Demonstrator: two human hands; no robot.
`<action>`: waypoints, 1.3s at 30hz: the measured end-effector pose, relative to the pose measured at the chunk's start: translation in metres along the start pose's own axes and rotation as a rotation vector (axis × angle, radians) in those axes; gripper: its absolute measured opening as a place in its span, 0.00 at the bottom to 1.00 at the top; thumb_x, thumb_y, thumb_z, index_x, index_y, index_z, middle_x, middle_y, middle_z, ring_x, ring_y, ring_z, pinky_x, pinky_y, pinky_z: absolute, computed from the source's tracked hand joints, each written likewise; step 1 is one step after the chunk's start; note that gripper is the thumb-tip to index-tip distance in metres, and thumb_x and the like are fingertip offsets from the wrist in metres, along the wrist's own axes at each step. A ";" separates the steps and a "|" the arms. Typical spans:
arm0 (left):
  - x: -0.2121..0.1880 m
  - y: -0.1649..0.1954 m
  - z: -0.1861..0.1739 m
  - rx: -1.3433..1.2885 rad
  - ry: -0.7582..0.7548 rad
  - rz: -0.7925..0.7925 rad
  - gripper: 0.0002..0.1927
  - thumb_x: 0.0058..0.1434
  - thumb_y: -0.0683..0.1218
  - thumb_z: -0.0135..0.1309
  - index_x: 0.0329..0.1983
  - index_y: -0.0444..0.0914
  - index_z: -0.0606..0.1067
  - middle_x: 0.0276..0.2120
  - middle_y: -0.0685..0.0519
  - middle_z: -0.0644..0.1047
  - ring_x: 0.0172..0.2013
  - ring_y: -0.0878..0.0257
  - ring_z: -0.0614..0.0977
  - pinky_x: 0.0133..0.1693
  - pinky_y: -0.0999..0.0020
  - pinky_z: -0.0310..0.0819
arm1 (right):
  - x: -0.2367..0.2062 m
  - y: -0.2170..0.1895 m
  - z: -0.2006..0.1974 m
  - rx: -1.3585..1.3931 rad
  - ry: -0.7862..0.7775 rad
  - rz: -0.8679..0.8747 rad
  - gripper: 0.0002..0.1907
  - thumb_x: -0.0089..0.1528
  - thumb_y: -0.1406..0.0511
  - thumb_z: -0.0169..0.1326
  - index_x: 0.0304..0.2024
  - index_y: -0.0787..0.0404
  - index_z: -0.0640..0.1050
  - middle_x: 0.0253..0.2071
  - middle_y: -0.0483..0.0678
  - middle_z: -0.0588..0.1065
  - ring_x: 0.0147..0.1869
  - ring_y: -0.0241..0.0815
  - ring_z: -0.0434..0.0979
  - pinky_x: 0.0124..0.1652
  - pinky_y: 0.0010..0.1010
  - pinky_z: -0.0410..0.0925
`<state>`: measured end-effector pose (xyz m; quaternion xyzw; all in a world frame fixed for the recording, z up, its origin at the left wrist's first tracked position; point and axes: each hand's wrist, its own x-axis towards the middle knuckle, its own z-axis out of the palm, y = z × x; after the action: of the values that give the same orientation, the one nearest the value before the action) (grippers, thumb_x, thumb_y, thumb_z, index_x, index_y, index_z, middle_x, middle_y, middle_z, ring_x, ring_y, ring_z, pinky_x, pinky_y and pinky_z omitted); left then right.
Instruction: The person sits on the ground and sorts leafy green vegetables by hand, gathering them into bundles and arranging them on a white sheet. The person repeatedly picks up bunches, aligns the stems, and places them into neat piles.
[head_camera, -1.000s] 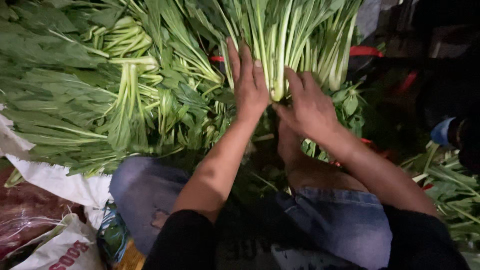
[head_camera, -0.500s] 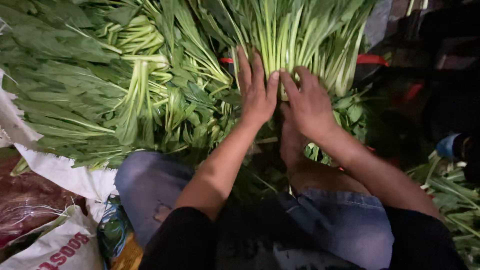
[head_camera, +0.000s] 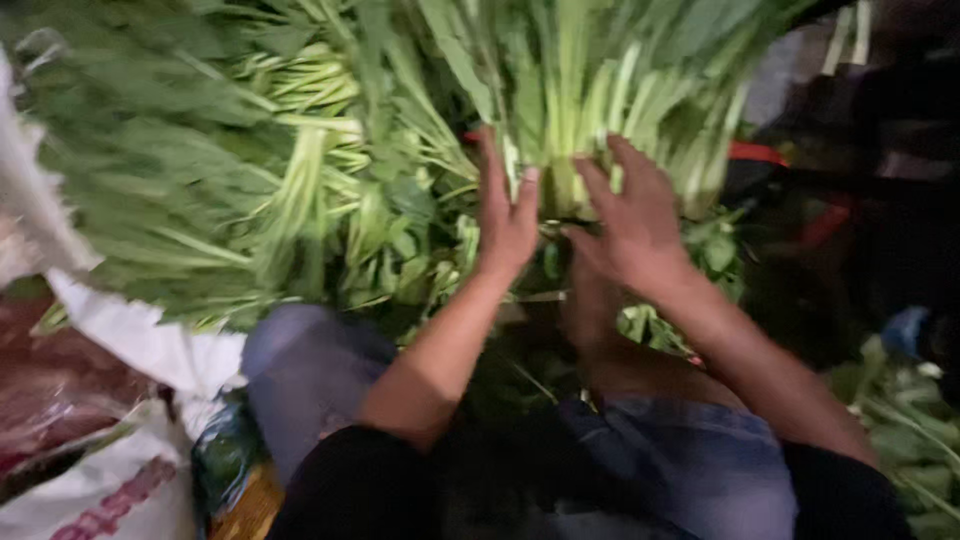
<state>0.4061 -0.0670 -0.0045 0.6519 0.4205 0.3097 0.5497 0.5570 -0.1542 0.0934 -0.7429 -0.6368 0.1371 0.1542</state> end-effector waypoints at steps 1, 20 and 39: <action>-0.001 -0.002 -0.003 -0.063 0.027 -0.007 0.38 0.78 0.52 0.45 0.82 0.34 0.44 0.82 0.37 0.46 0.82 0.46 0.47 0.79 0.57 0.39 | 0.001 -0.001 0.001 -0.007 -0.015 0.013 0.47 0.51 0.58 0.71 0.69 0.63 0.68 0.70 0.71 0.59 0.70 0.72 0.62 0.64 0.59 0.62; 0.000 0.002 -0.066 0.122 0.034 -0.426 0.30 0.71 0.56 0.44 0.72 0.37 0.65 0.60 0.41 0.75 0.57 0.48 0.80 0.60 0.57 0.72 | 0.010 -0.005 0.000 -0.047 0.079 -0.135 0.37 0.63 0.63 0.71 0.69 0.62 0.67 0.69 0.65 0.64 0.70 0.66 0.67 0.62 0.54 0.66; -0.047 0.038 -0.199 0.689 -0.041 0.029 0.27 0.57 0.45 0.61 0.57 0.35 0.66 0.44 0.42 0.77 0.39 0.49 0.81 0.38 0.55 0.76 | 0.114 -0.181 -0.004 0.293 -0.590 0.087 0.26 0.65 0.55 0.60 0.54 0.68 0.71 0.36 0.56 0.79 0.35 0.50 0.82 0.36 0.38 0.75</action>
<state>0.2202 -0.0191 0.0764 0.8112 0.4800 0.1440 0.3013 0.4124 -0.0157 0.1692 -0.6675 -0.5954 0.4428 0.0623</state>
